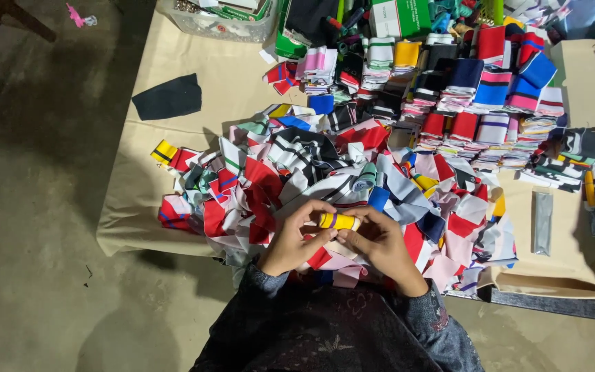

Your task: The person folds various colorful socks from a large pile on a table. They pick up individual socks, unfold them, and fold them into smaller bundles by hand, placing the finished items back onto the pile.

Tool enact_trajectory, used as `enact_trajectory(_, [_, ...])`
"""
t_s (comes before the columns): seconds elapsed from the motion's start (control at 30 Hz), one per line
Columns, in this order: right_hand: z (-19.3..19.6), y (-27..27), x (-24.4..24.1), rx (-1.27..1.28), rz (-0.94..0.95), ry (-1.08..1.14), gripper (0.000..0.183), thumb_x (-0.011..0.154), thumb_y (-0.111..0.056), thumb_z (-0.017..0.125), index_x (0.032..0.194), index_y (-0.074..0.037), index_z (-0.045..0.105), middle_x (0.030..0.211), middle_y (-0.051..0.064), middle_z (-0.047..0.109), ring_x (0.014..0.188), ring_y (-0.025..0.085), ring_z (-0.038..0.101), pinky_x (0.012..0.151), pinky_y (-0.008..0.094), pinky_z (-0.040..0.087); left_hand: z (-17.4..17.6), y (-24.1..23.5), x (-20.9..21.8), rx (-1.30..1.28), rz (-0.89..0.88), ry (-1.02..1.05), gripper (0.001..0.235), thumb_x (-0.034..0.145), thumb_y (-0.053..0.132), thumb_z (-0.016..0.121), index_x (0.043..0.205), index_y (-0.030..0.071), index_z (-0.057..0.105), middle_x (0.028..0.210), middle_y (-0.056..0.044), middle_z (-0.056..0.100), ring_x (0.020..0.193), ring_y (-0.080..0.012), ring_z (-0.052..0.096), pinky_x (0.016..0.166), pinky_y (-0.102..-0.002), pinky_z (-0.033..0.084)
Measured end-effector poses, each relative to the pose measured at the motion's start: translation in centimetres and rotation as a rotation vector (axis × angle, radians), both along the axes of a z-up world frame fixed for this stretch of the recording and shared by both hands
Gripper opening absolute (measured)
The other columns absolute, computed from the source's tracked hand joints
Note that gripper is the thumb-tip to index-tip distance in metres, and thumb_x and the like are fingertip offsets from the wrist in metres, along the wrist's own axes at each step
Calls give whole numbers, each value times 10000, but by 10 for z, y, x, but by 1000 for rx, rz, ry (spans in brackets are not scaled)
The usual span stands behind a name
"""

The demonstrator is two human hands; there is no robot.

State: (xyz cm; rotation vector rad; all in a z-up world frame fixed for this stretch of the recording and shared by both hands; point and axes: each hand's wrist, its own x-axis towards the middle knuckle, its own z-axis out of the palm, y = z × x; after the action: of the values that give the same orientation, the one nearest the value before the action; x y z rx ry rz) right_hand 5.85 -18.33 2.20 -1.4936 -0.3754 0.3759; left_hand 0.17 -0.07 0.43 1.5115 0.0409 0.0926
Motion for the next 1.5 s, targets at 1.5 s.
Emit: enact_trajectory(1.5, [27,-3,32,18,-6,40,110,934,-31,680,949,62,736,605,158,678,536,188,670,548,319,576,-29,-37,51,246,194,-349,360,1005,223,660,671,90,637,548,-40,578,526,-205,615,512,-247,478])
